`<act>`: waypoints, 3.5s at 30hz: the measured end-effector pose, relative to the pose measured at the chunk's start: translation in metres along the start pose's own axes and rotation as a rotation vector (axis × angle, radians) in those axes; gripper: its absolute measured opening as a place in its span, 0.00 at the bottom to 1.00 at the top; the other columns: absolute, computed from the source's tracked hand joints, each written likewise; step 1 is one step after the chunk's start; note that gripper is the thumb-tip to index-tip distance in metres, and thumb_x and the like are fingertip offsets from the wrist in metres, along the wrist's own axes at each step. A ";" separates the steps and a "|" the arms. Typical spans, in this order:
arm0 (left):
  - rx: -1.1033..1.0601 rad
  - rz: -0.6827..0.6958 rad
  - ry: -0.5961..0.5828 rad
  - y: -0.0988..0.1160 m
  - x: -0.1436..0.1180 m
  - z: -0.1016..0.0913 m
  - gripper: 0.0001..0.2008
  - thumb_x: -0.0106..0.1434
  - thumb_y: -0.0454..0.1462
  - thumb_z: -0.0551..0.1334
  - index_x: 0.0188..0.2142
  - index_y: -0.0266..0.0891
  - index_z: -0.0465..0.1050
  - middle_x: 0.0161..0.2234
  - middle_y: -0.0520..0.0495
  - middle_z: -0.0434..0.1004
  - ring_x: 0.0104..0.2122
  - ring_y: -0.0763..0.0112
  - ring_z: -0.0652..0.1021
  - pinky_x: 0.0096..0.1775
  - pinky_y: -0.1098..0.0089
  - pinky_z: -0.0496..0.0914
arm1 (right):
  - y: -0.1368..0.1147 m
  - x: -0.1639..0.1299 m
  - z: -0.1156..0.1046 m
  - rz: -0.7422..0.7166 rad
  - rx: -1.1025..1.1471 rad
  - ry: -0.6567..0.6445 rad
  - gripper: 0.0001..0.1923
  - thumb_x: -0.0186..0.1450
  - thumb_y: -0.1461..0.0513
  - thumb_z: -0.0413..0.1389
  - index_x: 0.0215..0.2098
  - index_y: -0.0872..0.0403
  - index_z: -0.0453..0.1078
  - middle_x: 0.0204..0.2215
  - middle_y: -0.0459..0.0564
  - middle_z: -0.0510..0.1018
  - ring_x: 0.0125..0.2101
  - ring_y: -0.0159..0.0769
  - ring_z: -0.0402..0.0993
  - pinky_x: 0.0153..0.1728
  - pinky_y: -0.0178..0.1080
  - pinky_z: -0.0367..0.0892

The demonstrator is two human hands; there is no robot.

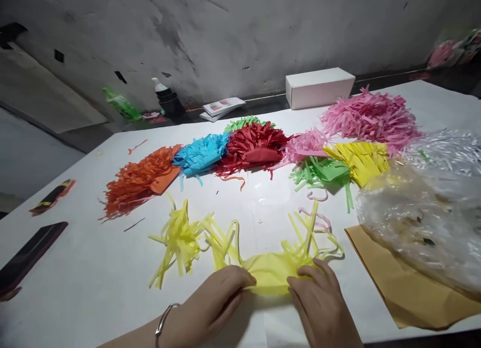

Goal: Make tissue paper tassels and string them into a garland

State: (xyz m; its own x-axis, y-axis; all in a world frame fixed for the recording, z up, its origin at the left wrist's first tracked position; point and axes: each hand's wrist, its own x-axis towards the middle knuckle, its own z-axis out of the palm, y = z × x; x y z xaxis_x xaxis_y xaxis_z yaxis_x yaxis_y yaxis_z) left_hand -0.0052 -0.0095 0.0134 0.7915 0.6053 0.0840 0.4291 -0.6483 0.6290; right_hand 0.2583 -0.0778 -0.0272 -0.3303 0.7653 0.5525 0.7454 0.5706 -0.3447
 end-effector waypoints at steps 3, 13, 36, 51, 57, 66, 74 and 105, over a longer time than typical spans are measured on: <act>0.045 -0.175 0.091 0.002 -0.002 0.005 0.10 0.71 0.34 0.49 0.39 0.41 0.68 0.34 0.46 0.76 0.34 0.65 0.76 0.36 0.68 0.71 | 0.000 0.014 0.008 0.096 0.022 0.002 0.09 0.71 0.69 0.51 0.45 0.54 0.69 0.31 0.46 0.78 0.34 0.36 0.73 0.49 0.45 0.62; 0.374 -0.473 -0.058 -0.006 0.025 0.004 0.12 0.69 0.35 0.53 0.28 0.40 0.66 0.25 0.50 0.74 0.24 0.68 0.74 0.26 0.69 0.59 | 0.003 0.031 0.030 0.252 -0.151 -0.076 0.14 0.75 0.62 0.47 0.32 0.52 0.66 0.21 0.43 0.70 0.23 0.34 0.65 0.35 0.40 0.55; 0.414 -0.135 0.094 -0.005 0.025 -0.010 0.18 0.67 0.48 0.61 0.48 0.37 0.69 0.48 0.36 0.77 0.47 0.52 0.76 0.49 0.52 0.69 | -0.011 0.019 0.025 -0.163 -0.125 0.014 0.14 0.66 0.74 0.50 0.45 0.63 0.75 0.39 0.58 0.81 0.44 0.45 0.77 0.49 0.48 0.69; 0.343 0.194 0.095 -0.014 0.002 0.012 0.08 0.71 0.30 0.56 0.47 0.40 0.72 0.36 0.50 0.79 0.38 0.67 0.73 0.50 0.60 0.61 | -0.002 0.006 0.016 -0.152 -0.128 -0.014 0.19 0.68 0.75 0.44 0.49 0.61 0.73 0.40 0.55 0.82 0.46 0.43 0.75 0.57 0.50 0.61; 0.211 0.021 0.151 -0.004 -0.008 0.010 0.10 0.72 0.29 0.53 0.43 0.40 0.71 0.41 0.49 0.78 0.40 0.66 0.72 0.47 0.60 0.61 | 0.009 0.001 0.001 -0.086 -0.130 -0.060 0.10 0.70 0.67 0.51 0.46 0.54 0.73 0.42 0.51 0.81 0.47 0.39 0.75 0.63 0.50 0.52; 0.404 -0.320 0.080 -0.003 0.011 0.009 0.13 0.70 0.33 0.53 0.29 0.38 0.69 0.33 0.46 0.71 0.34 0.62 0.69 0.39 0.59 0.62 | 0.000 0.013 0.016 0.282 -0.397 -0.085 0.10 0.71 0.62 0.51 0.31 0.52 0.68 0.34 0.52 0.76 0.38 0.46 0.74 0.52 0.61 0.57; 0.426 -0.305 0.098 -0.005 0.013 0.010 0.09 0.68 0.32 0.58 0.29 0.38 0.69 0.33 0.47 0.72 0.34 0.62 0.71 0.41 0.58 0.63 | -0.018 0.021 0.030 -0.040 -0.134 0.032 0.16 0.71 0.71 0.45 0.45 0.56 0.73 0.35 0.52 0.79 0.42 0.41 0.73 0.55 0.49 0.59; 0.481 -0.308 0.050 0.005 0.016 0.013 0.08 0.66 0.29 0.57 0.31 0.39 0.68 0.33 0.49 0.73 0.34 0.63 0.69 0.40 0.59 0.58 | -0.009 0.018 0.022 0.175 -0.251 0.003 0.10 0.72 0.67 0.48 0.41 0.54 0.71 0.39 0.53 0.78 0.45 0.44 0.72 0.58 0.57 0.52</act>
State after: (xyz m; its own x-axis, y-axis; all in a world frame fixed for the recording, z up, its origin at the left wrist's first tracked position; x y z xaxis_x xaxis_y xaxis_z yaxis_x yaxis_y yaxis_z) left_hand 0.0151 -0.0096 0.0081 0.5819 0.8132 -0.0040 0.7958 -0.5684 0.2088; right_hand 0.2334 -0.0628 -0.0309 -0.1825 0.8445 0.5034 0.9108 0.3381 -0.2369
